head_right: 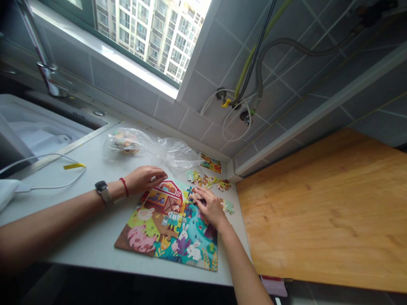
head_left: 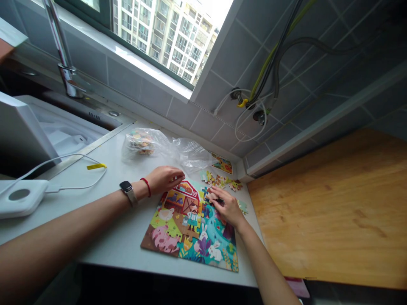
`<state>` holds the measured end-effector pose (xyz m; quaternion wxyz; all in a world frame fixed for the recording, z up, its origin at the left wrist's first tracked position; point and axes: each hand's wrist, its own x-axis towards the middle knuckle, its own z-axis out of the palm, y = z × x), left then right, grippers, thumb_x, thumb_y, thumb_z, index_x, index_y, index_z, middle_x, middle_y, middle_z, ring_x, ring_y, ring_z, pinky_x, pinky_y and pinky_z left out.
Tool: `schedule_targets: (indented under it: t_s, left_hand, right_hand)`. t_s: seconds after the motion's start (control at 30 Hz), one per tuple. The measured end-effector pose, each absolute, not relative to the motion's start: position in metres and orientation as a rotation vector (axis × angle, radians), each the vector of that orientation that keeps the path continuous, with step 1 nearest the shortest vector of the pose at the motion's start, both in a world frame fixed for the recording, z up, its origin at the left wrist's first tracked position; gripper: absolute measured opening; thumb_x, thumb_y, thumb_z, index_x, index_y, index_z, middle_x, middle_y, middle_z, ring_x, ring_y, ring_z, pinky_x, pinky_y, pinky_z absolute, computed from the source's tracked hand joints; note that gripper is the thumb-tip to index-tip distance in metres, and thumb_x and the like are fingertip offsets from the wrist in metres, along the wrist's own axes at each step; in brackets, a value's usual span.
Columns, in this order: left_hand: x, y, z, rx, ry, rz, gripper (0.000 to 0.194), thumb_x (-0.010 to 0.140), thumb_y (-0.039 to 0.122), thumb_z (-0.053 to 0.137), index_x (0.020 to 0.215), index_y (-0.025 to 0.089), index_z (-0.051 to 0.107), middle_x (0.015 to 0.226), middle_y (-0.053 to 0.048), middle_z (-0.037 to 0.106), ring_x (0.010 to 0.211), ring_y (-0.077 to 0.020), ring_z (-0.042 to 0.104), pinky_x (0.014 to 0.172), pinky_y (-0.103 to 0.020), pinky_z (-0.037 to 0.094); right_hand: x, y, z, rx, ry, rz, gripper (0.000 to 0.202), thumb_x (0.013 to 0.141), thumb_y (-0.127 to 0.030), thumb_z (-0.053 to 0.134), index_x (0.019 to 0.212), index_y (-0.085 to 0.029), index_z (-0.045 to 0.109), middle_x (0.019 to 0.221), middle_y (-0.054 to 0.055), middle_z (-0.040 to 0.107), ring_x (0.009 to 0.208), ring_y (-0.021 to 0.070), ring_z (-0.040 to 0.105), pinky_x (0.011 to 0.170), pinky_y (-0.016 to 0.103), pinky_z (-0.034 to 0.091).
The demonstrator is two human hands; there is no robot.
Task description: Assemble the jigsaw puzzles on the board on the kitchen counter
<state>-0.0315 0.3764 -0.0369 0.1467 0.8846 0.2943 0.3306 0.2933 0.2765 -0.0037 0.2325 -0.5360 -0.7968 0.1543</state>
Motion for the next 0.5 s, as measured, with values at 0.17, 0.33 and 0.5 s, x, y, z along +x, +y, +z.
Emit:
schedule_targets:
  t_s: [0.17,0.33,0.5]
  left_hand:
    - [-0.030,0.378,-0.041,2.552,0.829,0.909,0.028,0.104,0.032,0.053,0.091,0.020,0.074,0.085,-0.004,0.076,0.075,-0.0177,0.068,0.068,-0.028,0.046]
    - [-0.029,0.377,-0.042,2.547,0.850,0.910,0.030,0.105,0.033,0.052,0.091,0.019,0.074,0.086,-0.004,0.075,0.077,-0.0178,0.068,0.070,-0.027,0.047]
    - [-0.030,0.376,-0.040,2.536,0.831,0.920,0.027,0.104,0.032,0.053,0.094,0.020,0.075,0.090,-0.004,0.077,0.080,-0.0176,0.069,0.071,-0.027,0.048]
  right_hand:
    - [0.298,0.290,-0.001,-1.410,-2.227,0.464,0.039,0.092,-0.024,0.071,0.130,-0.025,0.076,0.135,0.011,0.074,0.129,0.0276,0.068,0.115,0.048,0.051]
    - [0.298,0.286,0.000,-1.506,-2.139,0.494,0.053,0.083,-0.022,0.078,0.136,-0.029,0.072,0.139,0.010,0.069,0.129,0.0286,0.066,0.112,0.045,0.053]
    - [0.291,0.263,-0.006,-1.644,-1.886,0.581,0.040,0.092,-0.034,0.071,0.131,-0.025,0.074,0.118,0.010,0.078,0.110,0.0292,0.074,0.100,0.046,0.059]
